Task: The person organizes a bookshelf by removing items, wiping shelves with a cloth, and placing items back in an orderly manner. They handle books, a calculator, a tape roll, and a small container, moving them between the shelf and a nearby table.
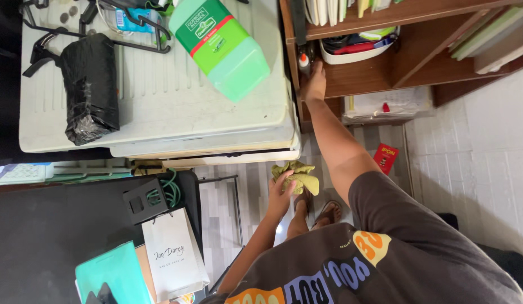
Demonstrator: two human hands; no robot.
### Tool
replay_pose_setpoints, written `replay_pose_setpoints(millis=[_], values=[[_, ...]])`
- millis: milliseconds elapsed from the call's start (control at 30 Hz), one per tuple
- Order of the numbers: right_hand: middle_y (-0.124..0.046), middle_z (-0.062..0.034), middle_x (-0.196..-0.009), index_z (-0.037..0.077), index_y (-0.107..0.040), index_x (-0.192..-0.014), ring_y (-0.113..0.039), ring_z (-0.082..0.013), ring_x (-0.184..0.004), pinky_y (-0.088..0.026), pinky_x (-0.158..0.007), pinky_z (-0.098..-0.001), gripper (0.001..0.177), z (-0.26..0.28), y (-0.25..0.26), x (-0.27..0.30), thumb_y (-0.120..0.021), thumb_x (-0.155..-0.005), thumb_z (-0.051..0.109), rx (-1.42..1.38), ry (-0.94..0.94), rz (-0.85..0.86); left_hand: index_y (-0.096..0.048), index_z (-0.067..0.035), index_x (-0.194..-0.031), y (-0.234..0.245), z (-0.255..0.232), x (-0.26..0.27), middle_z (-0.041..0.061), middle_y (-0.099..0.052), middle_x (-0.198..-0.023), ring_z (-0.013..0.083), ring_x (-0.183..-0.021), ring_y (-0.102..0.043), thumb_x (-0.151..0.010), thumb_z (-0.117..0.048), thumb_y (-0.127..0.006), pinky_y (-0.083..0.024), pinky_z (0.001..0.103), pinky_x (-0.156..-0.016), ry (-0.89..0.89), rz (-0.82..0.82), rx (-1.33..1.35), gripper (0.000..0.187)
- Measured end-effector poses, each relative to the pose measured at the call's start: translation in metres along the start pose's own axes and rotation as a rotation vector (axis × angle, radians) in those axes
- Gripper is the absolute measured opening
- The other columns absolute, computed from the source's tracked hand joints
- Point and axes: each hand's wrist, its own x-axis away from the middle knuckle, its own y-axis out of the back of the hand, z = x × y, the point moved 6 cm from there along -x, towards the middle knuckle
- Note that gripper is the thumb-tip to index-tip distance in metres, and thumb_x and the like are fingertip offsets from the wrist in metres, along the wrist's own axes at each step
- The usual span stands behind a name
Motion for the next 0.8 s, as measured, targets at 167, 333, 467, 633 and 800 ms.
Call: replay_pose_setpoints(millis=[167, 333, 467, 633, 800], values=[[-0.065, -0.0191, -0.120, 0.007, -0.052, -0.123, -0.066, -0.0392, -0.108, -0.055, -0.089, -0.0419, 0.043, -0.019, -0.009, -0.011, -0.077, -0.088, 0.008, -0.045, 0.010, 0.043, -0.065, -0.020, -0.136, 0.004, -0.005, -0.004, 0.016, -0.048, -0.123, 0.0251, -0.107, -0.056, -0.099, -0.028, -0.067, -0.054, 0.035, -0.090, -0.034, -0.002, -0.228, 0.038], [-0.059, -0.0203, -0.128, 0.003, -0.049, -0.141, -0.062, -0.0339, -0.115, -0.057, -0.097, -0.0419, 0.055, -0.041, 0.033, 0.048, -0.074, -0.092, 0.005, -0.537, -0.122, 0.203, -0.067, -0.019, -0.134, -0.017, -0.008, -0.022, 0.016, -0.053, -0.113, 0.0287, -0.089, -0.056, -0.096, -0.029, -0.070, -0.051, 0.036, -0.080, -0.061, 0.052, -0.369, 0.039], [-0.058, -0.0091, -0.147, 0.007, -0.053, -0.150, -0.053, -0.0211, -0.137, -0.043, -0.114, -0.0387, 0.061, -0.044, 0.113, 0.178, -0.075, -0.096, 0.025, -0.821, -0.397, 0.706, -0.057, -0.014, -0.143, -0.050, -0.020, -0.036, 0.019, -0.053, -0.127, 0.0254, -0.106, -0.058, -0.099, -0.023, -0.069, -0.054, 0.035, -0.088, -0.290, 0.156, -0.299, 0.047], [-0.069, -0.0084, -0.118, 0.014, -0.056, -0.134, -0.066, -0.0233, -0.108, -0.055, -0.091, -0.0406, 0.047, -0.077, 0.192, 0.295, -0.072, -0.090, 0.018, -0.988, -1.038, 0.632, -0.039, -0.020, -0.152, -0.107, 0.014, -0.046, 0.016, -0.059, -0.134, 0.0162, -0.097, -0.067, -0.099, -0.021, -0.062, -0.056, 0.029, -0.078, 0.026, 0.435, -0.004, 0.058], [-0.072, -0.0110, -0.102, 0.004, -0.063, -0.122, -0.072, -0.0223, -0.085, -0.060, -0.071, -0.0378, 0.030, -0.177, 0.237, 0.328, -0.068, -0.094, 0.009, -0.998, -1.032, 0.146, -0.048, -0.015, -0.147, -0.144, 0.083, -0.033, 0.015, -0.064, -0.133, 0.0193, -0.089, -0.071, -0.098, -0.018, -0.064, -0.058, 0.030, -0.080, 0.095, 0.538, -0.274, 0.051]])
